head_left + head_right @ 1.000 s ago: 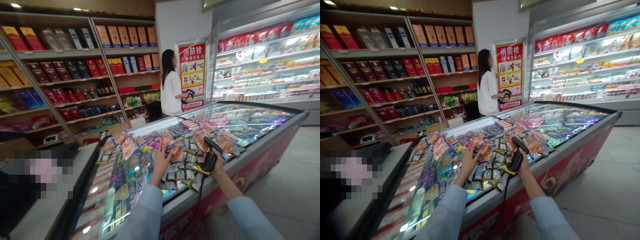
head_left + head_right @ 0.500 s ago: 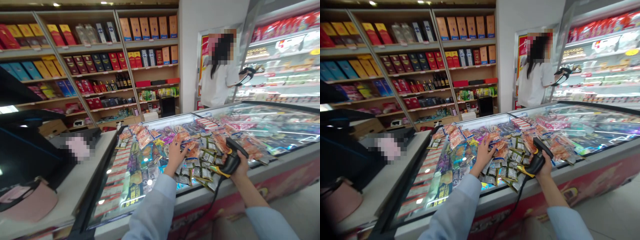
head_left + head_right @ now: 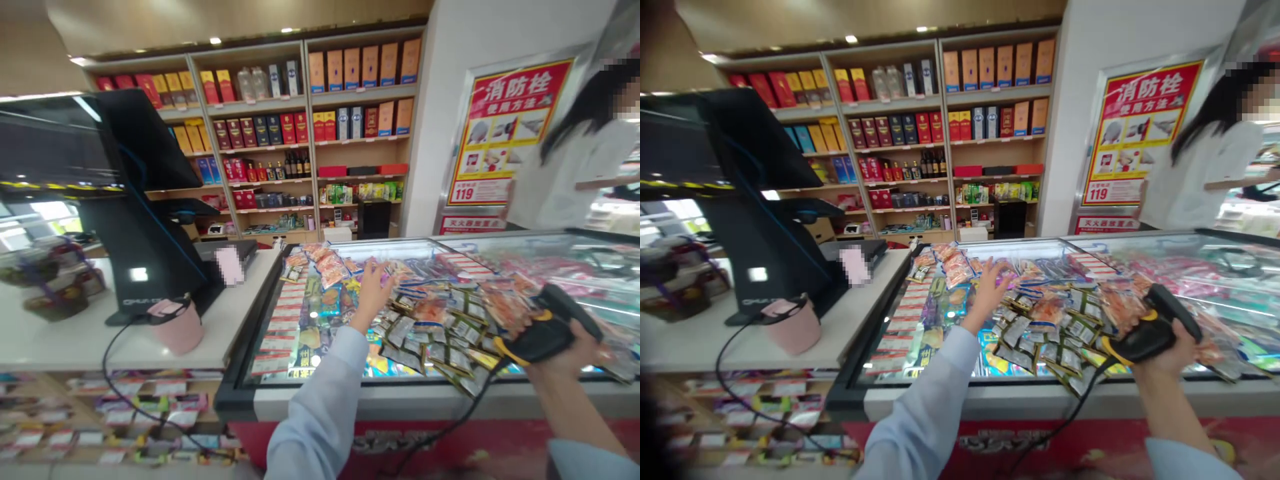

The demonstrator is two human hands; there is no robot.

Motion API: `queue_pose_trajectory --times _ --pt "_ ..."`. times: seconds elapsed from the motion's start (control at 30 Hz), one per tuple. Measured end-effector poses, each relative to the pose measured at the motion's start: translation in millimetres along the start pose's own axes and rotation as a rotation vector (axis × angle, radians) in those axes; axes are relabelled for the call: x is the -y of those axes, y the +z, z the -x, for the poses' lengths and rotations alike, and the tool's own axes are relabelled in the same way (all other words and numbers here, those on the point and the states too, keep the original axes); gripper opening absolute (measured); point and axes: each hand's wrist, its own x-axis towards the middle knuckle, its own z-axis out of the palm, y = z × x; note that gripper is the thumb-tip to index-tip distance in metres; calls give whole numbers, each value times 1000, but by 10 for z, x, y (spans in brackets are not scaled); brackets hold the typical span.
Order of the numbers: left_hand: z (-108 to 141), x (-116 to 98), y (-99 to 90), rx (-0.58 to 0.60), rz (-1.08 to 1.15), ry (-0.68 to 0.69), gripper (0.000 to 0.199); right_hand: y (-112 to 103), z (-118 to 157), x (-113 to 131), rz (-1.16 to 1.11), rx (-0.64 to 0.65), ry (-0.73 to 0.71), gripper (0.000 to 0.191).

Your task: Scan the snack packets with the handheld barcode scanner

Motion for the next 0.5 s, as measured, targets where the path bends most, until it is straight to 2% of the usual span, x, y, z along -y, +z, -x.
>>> queue_pose_trajectory --times 0.1,0.2,0.3,0.5 --pt "-82 52 -380 -82 -22 0 38 285 103 49 -22 163 -59 33" --pt "-111 170 -756 -157 -54 1 36 578 226 -35 3 319 -65 36" --pt "-81 323 -1124 -214 -98 41 34 858 353 -251 31 454 -38 39" --pt "110 639 -1742 -314 -181 -1 32 1351 679 -834 26 659 205 37"
